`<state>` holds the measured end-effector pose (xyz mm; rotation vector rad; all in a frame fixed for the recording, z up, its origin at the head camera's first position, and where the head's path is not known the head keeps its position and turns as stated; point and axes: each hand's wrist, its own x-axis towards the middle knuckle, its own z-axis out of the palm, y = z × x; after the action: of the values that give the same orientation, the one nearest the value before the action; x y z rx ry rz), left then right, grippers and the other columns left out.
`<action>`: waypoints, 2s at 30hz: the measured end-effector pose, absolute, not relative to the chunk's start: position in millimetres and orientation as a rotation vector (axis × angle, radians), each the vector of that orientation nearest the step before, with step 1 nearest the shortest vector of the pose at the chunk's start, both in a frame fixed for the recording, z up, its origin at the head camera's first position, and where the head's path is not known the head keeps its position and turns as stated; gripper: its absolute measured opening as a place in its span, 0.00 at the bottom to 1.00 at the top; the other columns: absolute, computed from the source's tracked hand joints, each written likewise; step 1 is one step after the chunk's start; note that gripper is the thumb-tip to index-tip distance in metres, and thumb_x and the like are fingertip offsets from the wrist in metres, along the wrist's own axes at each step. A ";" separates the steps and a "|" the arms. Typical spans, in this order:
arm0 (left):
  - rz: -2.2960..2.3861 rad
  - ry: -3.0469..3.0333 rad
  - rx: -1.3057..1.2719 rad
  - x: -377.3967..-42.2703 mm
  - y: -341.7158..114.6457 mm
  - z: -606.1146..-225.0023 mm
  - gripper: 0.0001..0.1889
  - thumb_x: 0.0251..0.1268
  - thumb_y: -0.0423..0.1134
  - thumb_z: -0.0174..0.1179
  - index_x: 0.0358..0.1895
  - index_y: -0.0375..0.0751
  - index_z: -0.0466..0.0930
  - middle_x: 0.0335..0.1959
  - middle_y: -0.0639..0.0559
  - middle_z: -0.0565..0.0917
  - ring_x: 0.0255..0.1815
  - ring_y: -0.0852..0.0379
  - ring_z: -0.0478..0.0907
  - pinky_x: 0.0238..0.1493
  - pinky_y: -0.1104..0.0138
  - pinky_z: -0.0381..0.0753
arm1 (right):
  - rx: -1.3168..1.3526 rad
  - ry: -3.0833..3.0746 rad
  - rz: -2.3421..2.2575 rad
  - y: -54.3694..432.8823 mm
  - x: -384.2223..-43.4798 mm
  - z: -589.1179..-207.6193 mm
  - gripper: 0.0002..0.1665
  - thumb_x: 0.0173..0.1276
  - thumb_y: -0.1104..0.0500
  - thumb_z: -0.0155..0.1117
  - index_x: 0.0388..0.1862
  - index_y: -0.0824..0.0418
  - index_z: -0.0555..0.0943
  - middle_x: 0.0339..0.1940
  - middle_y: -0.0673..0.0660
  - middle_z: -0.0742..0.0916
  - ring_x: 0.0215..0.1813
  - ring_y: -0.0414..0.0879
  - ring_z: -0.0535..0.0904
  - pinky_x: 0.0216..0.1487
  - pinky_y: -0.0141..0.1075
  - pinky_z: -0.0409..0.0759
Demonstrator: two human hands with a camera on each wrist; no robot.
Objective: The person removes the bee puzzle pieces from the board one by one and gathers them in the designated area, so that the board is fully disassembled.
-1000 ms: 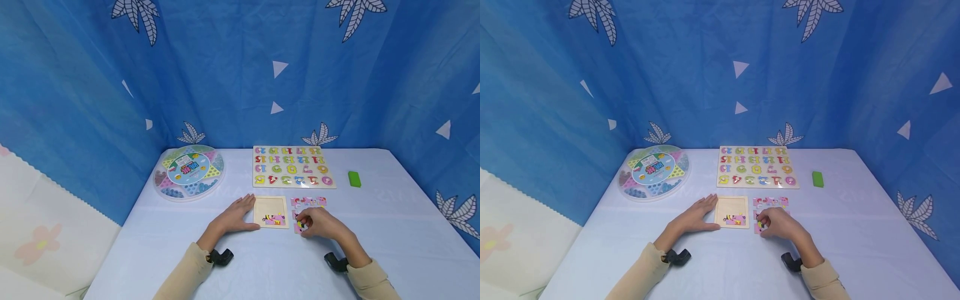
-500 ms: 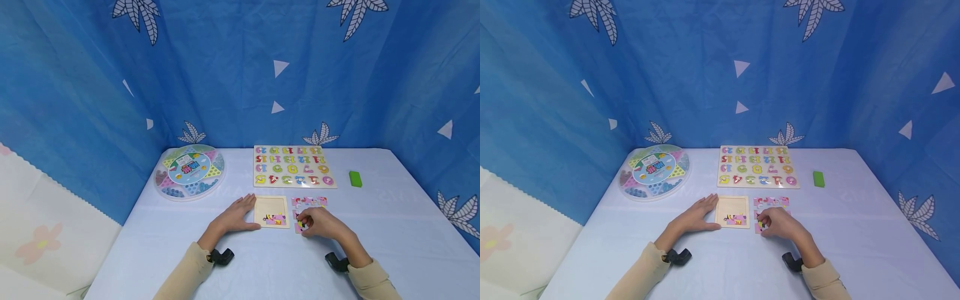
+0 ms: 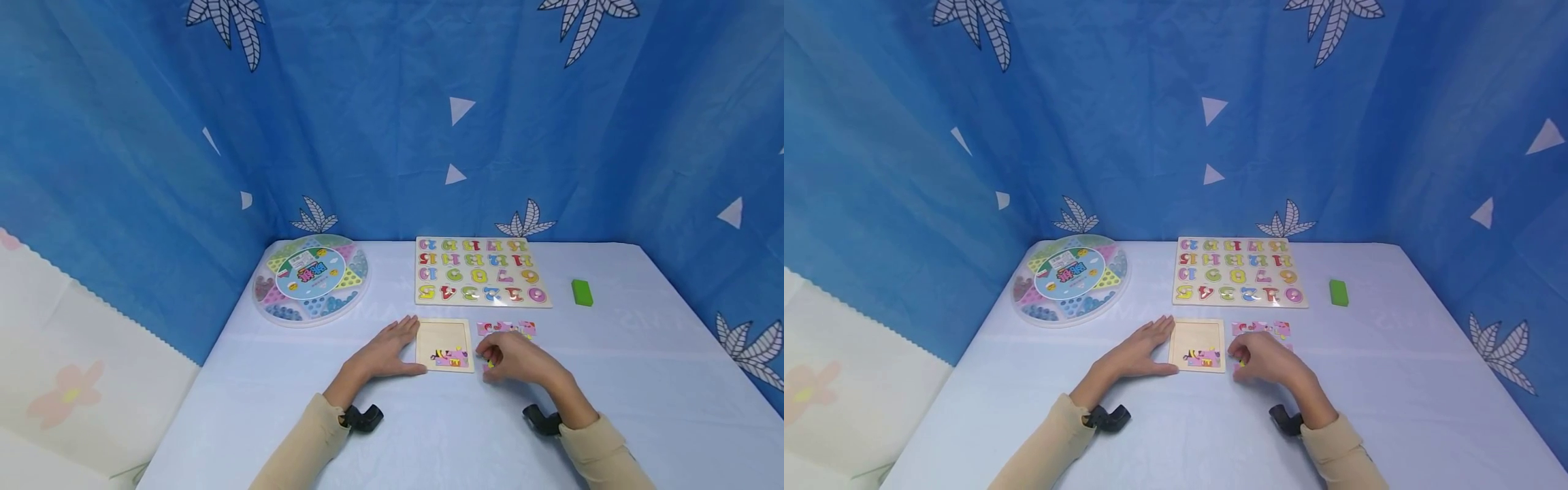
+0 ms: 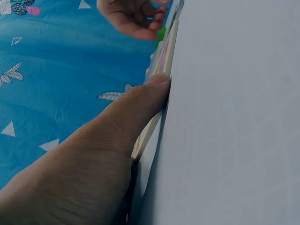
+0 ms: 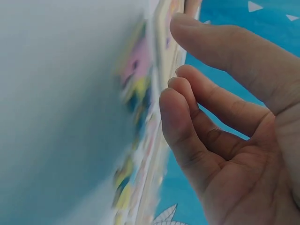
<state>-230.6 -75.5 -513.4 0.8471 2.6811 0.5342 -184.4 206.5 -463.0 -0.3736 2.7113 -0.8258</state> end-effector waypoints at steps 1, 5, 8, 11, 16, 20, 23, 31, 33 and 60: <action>0.534 2.681 0.847 -230.5 -75.7 -513.1 0.53 0.57 0.69 0.58 0.78 0.42 0.49 0.81 0.53 0.49 0.82 0.56 0.43 0.82 0.58 0.46 | -0.387 2.711 -0.825 203.0 -186.1 -461.5 0.22 0.46 0.61 0.81 0.41 0.60 0.85 0.29 0.50 0.81 0.33 0.42 0.73 0.33 0.29 0.76; 0.518 2.689 0.851 -230.7 -76.1 -511.9 0.53 0.57 0.69 0.58 0.78 0.42 0.49 0.81 0.52 0.49 0.82 0.56 0.43 0.81 0.58 0.46 | -0.463 2.691 -0.832 187.4 -193.5 -458.6 0.20 0.47 0.62 0.80 0.41 0.60 0.85 0.29 0.50 0.81 0.31 0.41 0.73 0.31 0.29 0.75; 0.499 2.700 0.861 -231.1 -76.0 -511.6 0.53 0.57 0.70 0.57 0.78 0.41 0.49 0.81 0.52 0.49 0.82 0.55 0.43 0.81 0.58 0.46 | -0.516 2.677 -0.840 175.7 -199.1 -458.4 0.19 0.48 0.61 0.80 0.41 0.60 0.85 0.29 0.50 0.82 0.31 0.41 0.73 0.31 0.29 0.74; 0.506 2.702 0.861 -230.9 -75.4 -512.1 0.53 0.57 0.70 0.57 0.78 0.41 0.49 0.81 0.52 0.49 0.82 0.56 0.43 0.81 0.58 0.46 | -0.535 2.668 -0.842 165.7 -204.6 -460.1 0.19 0.48 0.61 0.80 0.41 0.60 0.84 0.29 0.50 0.82 0.31 0.41 0.73 0.32 0.29 0.75; 0.531 2.694 0.859 -229.6 -74.7 -514.5 0.53 0.58 0.70 0.57 0.78 0.41 0.49 0.81 0.52 0.49 0.82 0.56 0.43 0.81 0.58 0.46 | -0.533 2.629 -0.866 154.9 -210.4 -465.1 0.19 0.49 0.62 0.80 0.40 0.61 0.84 0.31 0.50 0.82 0.32 0.42 0.74 0.33 0.28 0.76; 0.526 2.699 0.870 -229.3 -74.1 -515.5 0.52 0.58 0.70 0.57 0.78 0.41 0.49 0.81 0.52 0.49 0.82 0.56 0.43 0.81 0.58 0.46 | -0.516 2.621 -0.868 151.1 -212.6 -469.5 0.19 0.49 0.61 0.80 0.40 0.59 0.84 0.31 0.50 0.82 0.33 0.42 0.74 0.34 0.29 0.76; 0.521 2.702 0.876 -229.2 -74.0 -515.0 0.52 0.58 0.70 0.57 0.78 0.40 0.49 0.80 0.52 0.50 0.82 0.56 0.43 0.81 0.58 0.46 | -0.505 2.632 -0.857 149.5 -213.8 -471.8 0.18 0.49 0.60 0.80 0.39 0.57 0.84 0.30 0.49 0.82 0.33 0.42 0.74 0.35 0.29 0.76; 0.515 2.702 0.871 -230.4 -74.2 -514.7 0.53 0.58 0.70 0.57 0.78 0.41 0.49 0.80 0.52 0.50 0.82 0.55 0.44 0.81 0.57 0.47 | -0.505 2.630 -0.856 149.4 -215.1 -476.0 0.15 0.50 0.61 0.79 0.37 0.56 0.84 0.29 0.49 0.82 0.33 0.42 0.74 0.35 0.29 0.76; 0.516 2.702 0.866 -230.6 -74.1 -514.9 0.53 0.58 0.70 0.57 0.78 0.41 0.49 0.80 0.52 0.50 0.82 0.56 0.43 0.81 0.57 0.47 | -0.500 2.628 -0.865 149.9 -214.9 -476.5 0.15 0.50 0.61 0.79 0.36 0.56 0.84 0.29 0.49 0.82 0.33 0.42 0.74 0.35 0.30 0.76; 0.509 2.695 0.864 -231.9 -75.1 -514.7 0.52 0.58 0.70 0.57 0.78 0.42 0.49 0.81 0.53 0.49 0.82 0.56 0.43 0.82 0.59 0.45 | -0.530 2.671 -0.846 147.7 -210.4 -472.5 0.14 0.50 0.64 0.78 0.35 0.58 0.84 0.28 0.49 0.81 0.32 0.42 0.73 0.32 0.31 0.75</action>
<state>-231.9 -75.1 -514.7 0.8643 2.6947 0.5091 -210.4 147.7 -472.5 -0.5295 2.6706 -0.8456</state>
